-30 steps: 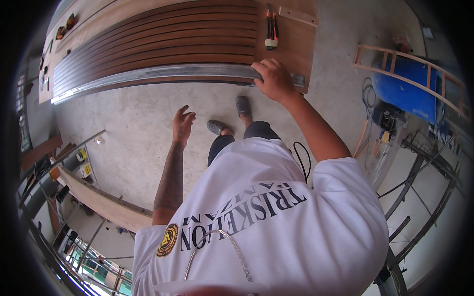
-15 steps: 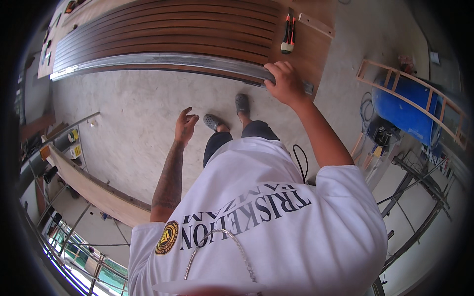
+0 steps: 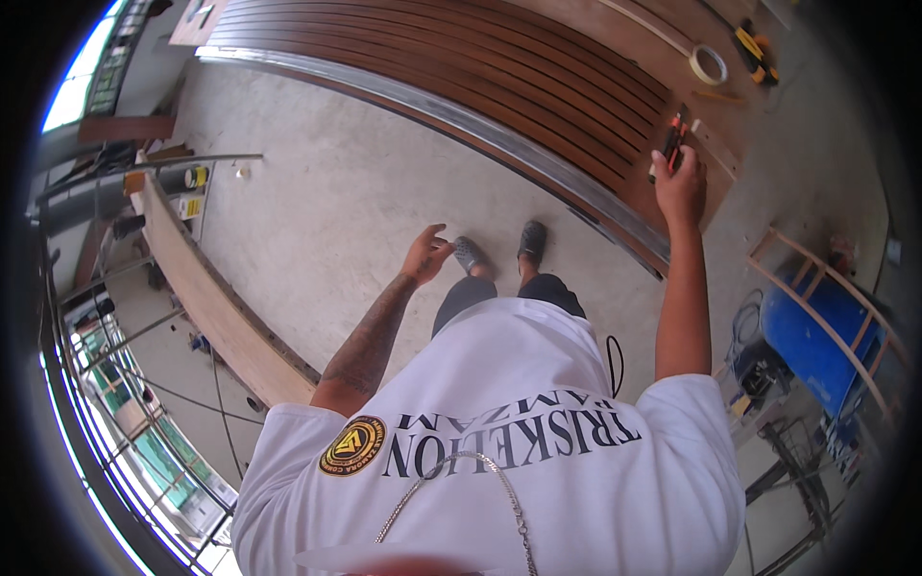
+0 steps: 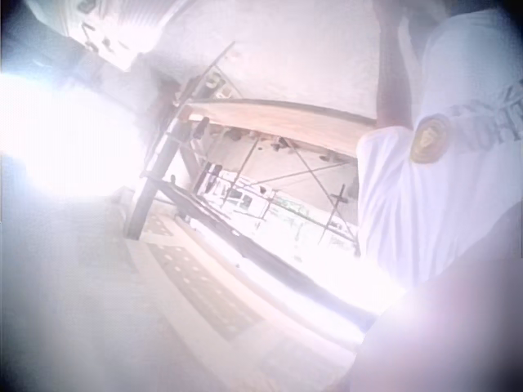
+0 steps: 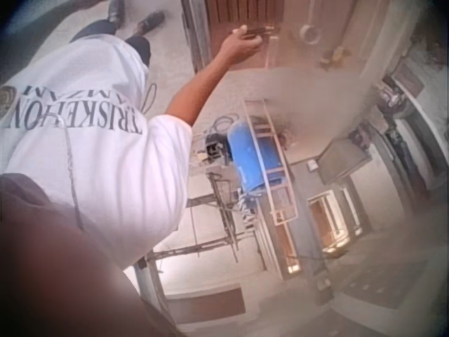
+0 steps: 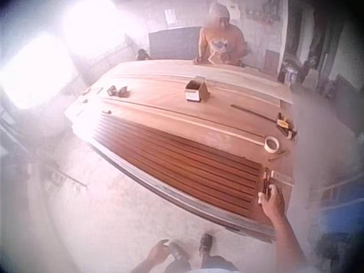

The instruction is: The person measures and marks a wooden slatted panel with a tape measure and pencil, then positions a metal trim along the edge and secures it with a staple gun. The person also moves a wooden frame and handles the panel on a workbench.

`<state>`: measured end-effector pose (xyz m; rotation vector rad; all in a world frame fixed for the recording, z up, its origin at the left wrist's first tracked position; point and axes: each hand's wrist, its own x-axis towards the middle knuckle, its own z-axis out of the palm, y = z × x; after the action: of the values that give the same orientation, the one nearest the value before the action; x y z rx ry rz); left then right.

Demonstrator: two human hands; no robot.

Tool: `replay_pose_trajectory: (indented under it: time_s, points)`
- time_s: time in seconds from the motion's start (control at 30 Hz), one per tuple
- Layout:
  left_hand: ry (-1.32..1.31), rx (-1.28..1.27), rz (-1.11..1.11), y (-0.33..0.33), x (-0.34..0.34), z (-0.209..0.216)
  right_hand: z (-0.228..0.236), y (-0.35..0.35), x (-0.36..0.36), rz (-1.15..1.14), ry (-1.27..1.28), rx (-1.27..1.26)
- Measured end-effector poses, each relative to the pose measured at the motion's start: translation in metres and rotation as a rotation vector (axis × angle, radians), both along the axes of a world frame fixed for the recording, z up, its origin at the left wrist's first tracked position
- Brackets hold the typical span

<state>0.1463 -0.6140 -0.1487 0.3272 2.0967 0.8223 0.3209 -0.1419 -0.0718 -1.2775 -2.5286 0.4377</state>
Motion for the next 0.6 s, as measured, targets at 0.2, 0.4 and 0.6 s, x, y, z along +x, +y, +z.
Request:
replay_pose_trajectory:
  time_s: [0.2, 0.4, 0.6]
  points:
    - [0.01, -0.239, 0.069, -0.057, 0.003, 0.006, -0.03, 0.031, -0.007, -0.126, -0.103, -0.173]
    - [0.039, -0.408, 0.234, -0.185, 0.026, -0.027, -0.023, 0.042, -0.03, -0.219, 0.081, -0.356]
    - [-0.181, -0.505, 0.364, -0.278, 0.046, -0.063, 0.006, -0.009, -0.119, -0.13, 0.345, -0.402]
